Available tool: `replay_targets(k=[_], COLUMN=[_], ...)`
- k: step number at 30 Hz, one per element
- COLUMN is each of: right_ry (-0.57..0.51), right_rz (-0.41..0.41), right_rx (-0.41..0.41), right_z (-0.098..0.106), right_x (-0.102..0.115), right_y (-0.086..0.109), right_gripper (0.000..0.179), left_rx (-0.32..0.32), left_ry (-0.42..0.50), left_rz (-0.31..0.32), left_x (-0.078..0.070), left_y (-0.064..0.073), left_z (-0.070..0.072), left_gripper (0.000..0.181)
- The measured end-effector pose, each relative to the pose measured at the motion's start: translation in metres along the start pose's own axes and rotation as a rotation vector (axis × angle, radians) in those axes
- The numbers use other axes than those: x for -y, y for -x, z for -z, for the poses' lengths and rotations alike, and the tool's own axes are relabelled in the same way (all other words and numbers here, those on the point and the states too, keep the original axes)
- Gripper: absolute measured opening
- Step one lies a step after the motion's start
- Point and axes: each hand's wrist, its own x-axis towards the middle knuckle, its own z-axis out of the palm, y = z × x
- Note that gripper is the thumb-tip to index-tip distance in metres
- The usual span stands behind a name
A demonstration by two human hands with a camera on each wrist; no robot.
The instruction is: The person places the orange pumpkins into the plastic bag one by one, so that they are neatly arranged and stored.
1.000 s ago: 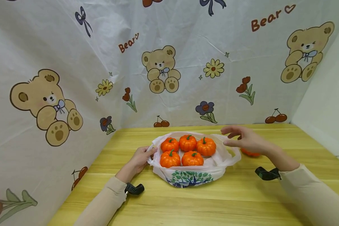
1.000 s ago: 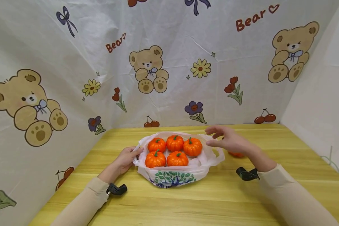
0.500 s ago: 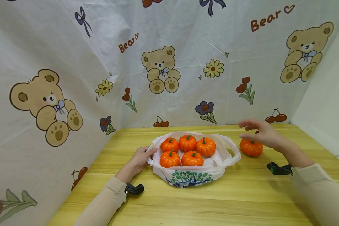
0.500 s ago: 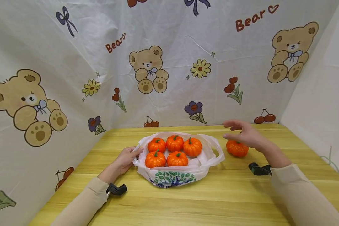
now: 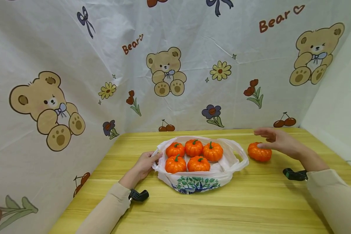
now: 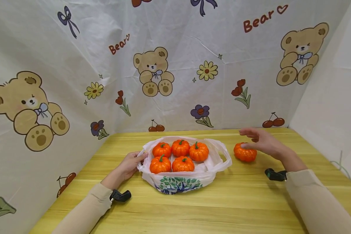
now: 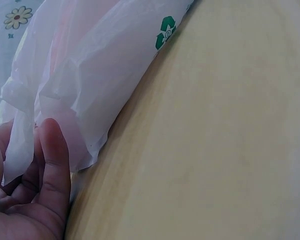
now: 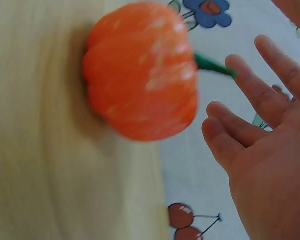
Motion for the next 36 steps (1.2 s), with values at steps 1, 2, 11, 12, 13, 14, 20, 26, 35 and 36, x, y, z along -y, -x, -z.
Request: replay_targets(k=[1,2,11,12,13,14,20,26,35,36], right_ry=[-0.006,-0.012,-0.072,-0.085,-0.102,-0.122,-0.171,-0.089,-0.030,-0.030], right_rz=[-0.004,-0.011,-0.046,-0.046,-0.048,-0.047,-0.067,-0.096,-0.123,-0.126], right_rx=[0.005,0.009,0.050,0.056,0.061,0.069,0.087,0.082,0.096,0.098], right_z=[0.000,-0.001,-0.012,-0.014,-0.016,-0.017,-0.022,-0.024,-0.027,-0.027], right_x=[-0.004,-0.008,-0.034,-0.036,-0.037,-0.038,-0.042,-0.045,-0.045,-0.045], right_y=[0.000,0.000,-0.002,-0.002,-0.002,-0.002,0.000,0.000,-0.002,-0.002], right_gripper=[0.061,0.062,0.068,0.069,0.070,0.071,0.076,0.077,0.082,0.083], left_rx=[0.002,0.004,0.003,0.001,-0.002,-0.003,0.003,-0.001,-0.004,-0.004], left_ry=[0.000,-0.001,-0.003,-0.005,-0.006,-0.006,-0.003,-0.003,-0.016,-0.018], left_rz=[-0.001,-0.002,-0.002,-0.002,-0.003,-0.002,0.000,-0.002,-0.001,-0.005], left_x=[0.000,0.000,0.000,0.000,0.000,0.000,0.001,0.000,0.001,0.001], left_y=[0.000,0.000,0.001,0.002,0.002,0.002,0.001,-0.001,-0.001,-0.001], left_z=[0.000,0.000,0.001,0.001,0.002,0.002,0.001,0.002,0.002,0.001], left_gripper=[0.028,0.028,0.029,0.029,0.029,0.029,0.030,0.029,0.029,0.029])
